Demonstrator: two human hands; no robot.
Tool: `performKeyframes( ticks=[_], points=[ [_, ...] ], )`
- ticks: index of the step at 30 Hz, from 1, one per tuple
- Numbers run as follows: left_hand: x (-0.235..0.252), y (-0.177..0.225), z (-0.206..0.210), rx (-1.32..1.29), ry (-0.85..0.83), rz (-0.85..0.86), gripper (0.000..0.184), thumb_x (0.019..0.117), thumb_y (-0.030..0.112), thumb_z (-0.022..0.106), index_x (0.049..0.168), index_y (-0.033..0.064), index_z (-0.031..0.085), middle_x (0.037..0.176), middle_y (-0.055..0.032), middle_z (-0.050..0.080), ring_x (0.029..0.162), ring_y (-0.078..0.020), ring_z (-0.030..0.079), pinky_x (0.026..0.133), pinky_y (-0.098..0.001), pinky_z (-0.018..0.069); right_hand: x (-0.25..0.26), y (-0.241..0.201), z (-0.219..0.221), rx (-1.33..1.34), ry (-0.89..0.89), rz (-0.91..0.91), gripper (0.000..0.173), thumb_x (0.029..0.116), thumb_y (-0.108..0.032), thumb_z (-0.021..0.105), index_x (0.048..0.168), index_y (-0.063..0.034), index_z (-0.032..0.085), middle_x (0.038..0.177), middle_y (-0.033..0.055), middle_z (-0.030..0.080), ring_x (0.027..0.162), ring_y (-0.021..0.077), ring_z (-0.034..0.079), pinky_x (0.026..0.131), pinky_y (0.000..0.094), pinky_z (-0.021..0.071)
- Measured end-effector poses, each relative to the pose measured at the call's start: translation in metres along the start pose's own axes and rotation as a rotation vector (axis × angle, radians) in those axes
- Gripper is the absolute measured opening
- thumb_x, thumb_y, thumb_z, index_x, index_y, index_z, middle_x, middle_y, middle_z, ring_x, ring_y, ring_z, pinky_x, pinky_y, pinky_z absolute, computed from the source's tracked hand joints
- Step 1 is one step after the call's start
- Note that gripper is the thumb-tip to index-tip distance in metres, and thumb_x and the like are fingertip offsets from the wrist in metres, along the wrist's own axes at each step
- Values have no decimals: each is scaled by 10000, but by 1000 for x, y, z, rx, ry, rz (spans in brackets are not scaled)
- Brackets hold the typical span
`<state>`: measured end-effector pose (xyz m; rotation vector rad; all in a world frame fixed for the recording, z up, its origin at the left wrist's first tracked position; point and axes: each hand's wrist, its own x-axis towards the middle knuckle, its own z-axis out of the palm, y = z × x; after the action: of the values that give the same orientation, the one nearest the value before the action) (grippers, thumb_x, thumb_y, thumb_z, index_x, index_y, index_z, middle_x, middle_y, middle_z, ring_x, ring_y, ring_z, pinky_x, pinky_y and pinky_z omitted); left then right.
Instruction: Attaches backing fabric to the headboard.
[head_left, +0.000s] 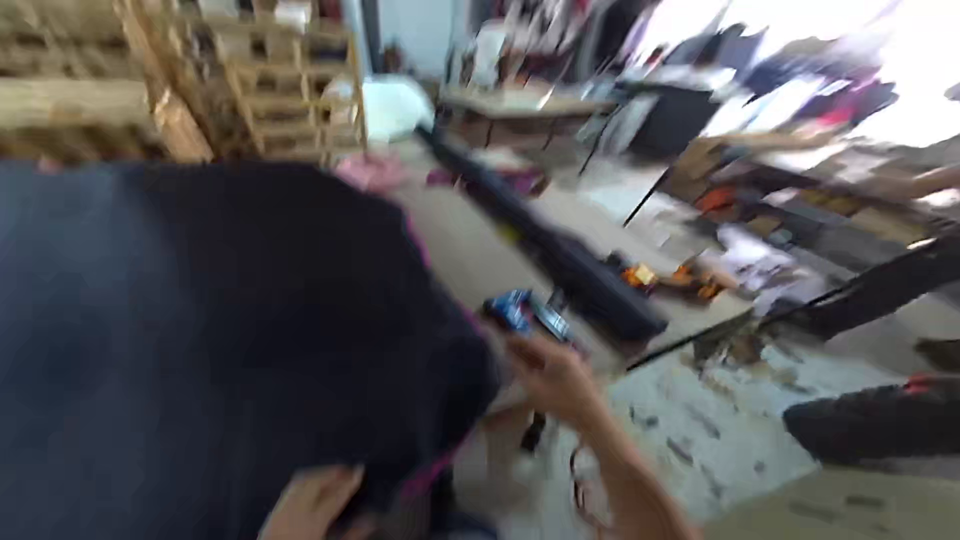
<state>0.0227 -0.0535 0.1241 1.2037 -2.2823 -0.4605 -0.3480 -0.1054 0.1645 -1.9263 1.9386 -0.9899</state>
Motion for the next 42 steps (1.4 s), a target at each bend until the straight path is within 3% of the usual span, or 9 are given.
performKeyframes(
  ticks=[4, 10, 14, 18, 21, 27, 31, 35, 42],
  points=[
    [-12, -41, 20, -18, 29, 44, 394, 969, 481, 646, 1215, 195, 758, 1140, -20, 724, 1116, -190, 665, 940, -398, 576, -36, -43, 25, 1, -82, -265, 271, 974, -192, 624, 1215, -143, 736, 1069, -10, 712, 906, 83, 700, 775, 308, 627],
    [-22, -35, 16, -57, -17, -24, 437, 954, 540, 642, 1214, 209, 761, 1147, 11, 715, 1106, -142, 651, 944, -357, 566, -52, -73, 68, -39, -430, -565, 282, 912, -289, 724, 1186, -228, 750, 1123, -35, 700, 1044, 112, 672, 851, 367, 606],
    [-15, -28, 20, -4, -29, -67, 351, 946, 450, 668, 1183, 213, 769, 1107, 22, 719, 1062, -144, 660, 917, -355, 573, -49, -85, 95, -100, -550, -654, 265, 923, -355, 715, 1162, -249, 757, 1072, -50, 695, 994, 112, 665, 781, 350, 591],
    [-7, -23, 25, 249, 195, 66, 185, 940, 215, 604, 884, 182, 777, 882, 32, 723, 901, -148, 688, 784, -345, 575, -54, -86, 123, -137, -276, -816, 73, 901, -185, 683, 874, -153, 742, 825, -5, 682, 763, 165, 682, 596, 351, 570],
    [-17, -19, 36, 355, 332, 266, 185, 942, 106, 587, 787, 114, 688, 792, -43, 684, 849, -225, 691, 777, -391, 574, -77, -73, 142, -95, 29, -891, 117, 949, -135, 619, 851, -107, 675, 810, 46, 668, 726, 207, 654, 582, 340, 530],
    [-57, -1, 48, 103, 327, 157, 135, 951, 217, 570, 881, 158, 669, 902, -5, 686, 967, -168, 664, 908, -350, 543, -100, -68, 114, 51, -178, -618, 142, 968, -267, 641, 990, -184, 755, 993, -22, 708, 944, 125, 673, 784, 306, 578],
    [-40, 0, 22, 92, 359, 79, 202, 1006, 298, 605, 1032, 161, 750, 965, 7, 718, 992, -135, 669, 896, -324, 554, -98, -60, 77, 142, -92, -448, 149, 956, -233, 637, 995, -170, 766, 976, -41, 718, 886, 57, 683, 751, 267, 606],
    [-23, -31, -16, 76, 82, 121, 285, 1031, 329, 565, 1167, 176, 764, 1087, 35, 714, 1066, -90, 657, 924, -290, 563, -77, -66, 79, 69, -201, -560, 173, 959, -270, 645, 1053, -193, 768, 1002, -49, 688, 909, 74, 657, 738, 268, 578],
    [-14, -64, -35, -33, -246, 132, 301, 956, 421, 677, 1167, 234, 782, 1086, 109, 694, 1043, -14, 632, 906, -219, 552, -58, -91, 99, -9, -405, -716, 187, 959, -361, 643, 1029, -254, 780, 979, -93, 683, 905, 60, 653, 707, 261, 564]
  ],
)
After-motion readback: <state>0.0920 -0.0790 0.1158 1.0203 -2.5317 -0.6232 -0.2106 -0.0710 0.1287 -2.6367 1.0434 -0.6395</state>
